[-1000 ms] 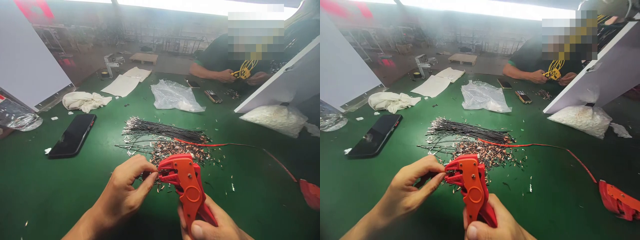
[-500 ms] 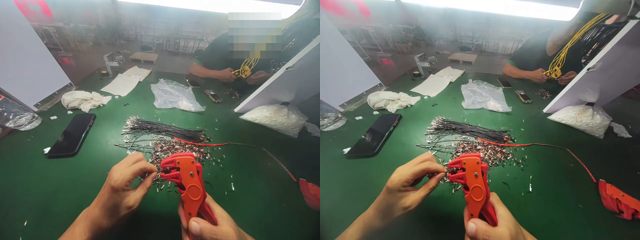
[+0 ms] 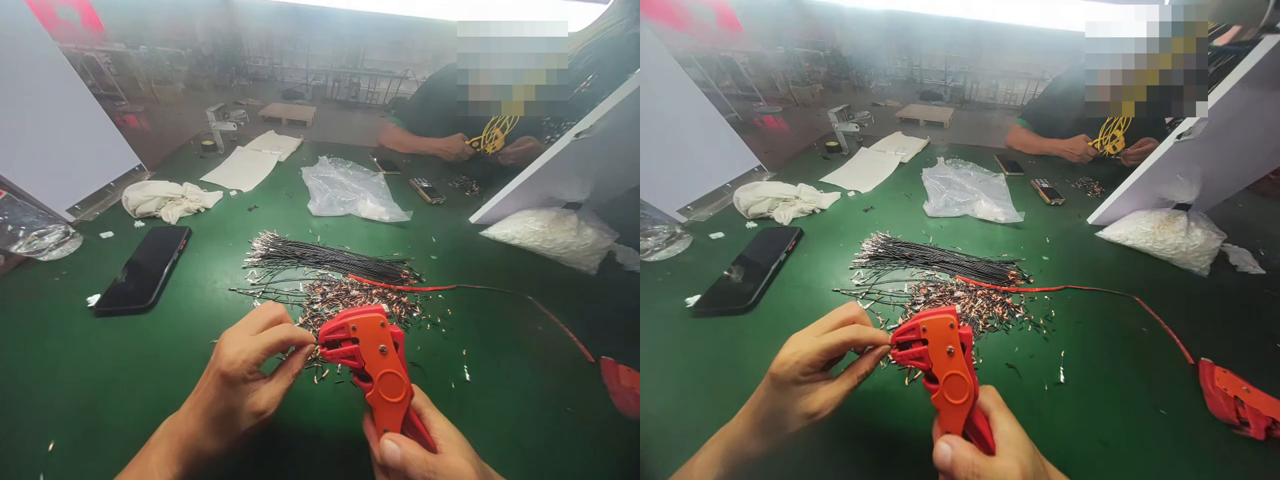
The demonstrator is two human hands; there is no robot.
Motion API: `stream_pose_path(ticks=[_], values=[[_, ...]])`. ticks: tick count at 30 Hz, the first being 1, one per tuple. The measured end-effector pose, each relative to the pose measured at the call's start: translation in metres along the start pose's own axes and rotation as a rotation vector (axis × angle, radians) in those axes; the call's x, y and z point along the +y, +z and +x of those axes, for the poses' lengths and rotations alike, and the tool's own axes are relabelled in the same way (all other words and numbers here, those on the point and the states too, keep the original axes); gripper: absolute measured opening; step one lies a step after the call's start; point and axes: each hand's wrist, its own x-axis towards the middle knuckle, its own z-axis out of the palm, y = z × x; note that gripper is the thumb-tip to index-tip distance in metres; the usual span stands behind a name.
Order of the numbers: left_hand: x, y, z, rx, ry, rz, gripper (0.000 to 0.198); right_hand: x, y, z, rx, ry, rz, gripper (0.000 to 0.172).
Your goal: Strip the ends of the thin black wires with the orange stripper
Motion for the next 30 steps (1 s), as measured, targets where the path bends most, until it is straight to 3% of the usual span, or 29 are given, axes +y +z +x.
stream_pose_path(ticks=[7,11,15,21,30], values=[[0.003,0.002,0.001,-0.003,-0.057,-0.019,0.014,0.012,0.007,-0.006,0.265,-0.014,0.037,0.057],[0.002,0.001,0.002,-0.037,-0.114,-0.062,0.018,0.010,0.004,-0.004,0.127,0.029,0.029,0.055],[0.001,-0.001,0.002,-0.054,-0.201,-0.073,0.021,0.001,0.002,-0.002,0.101,0.034,-0.033,0.058],[0.001,-0.001,0.001,-0.047,-0.191,-0.068,0.015,-0.006,0.003,-0.002,0.097,0.058,-0.064,0.059],[-0.001,0.000,0.001,-0.031,-0.140,-0.068,0.012,0.002,-0.001,0.002,-0.027,-0.087,0.004,0.050]])
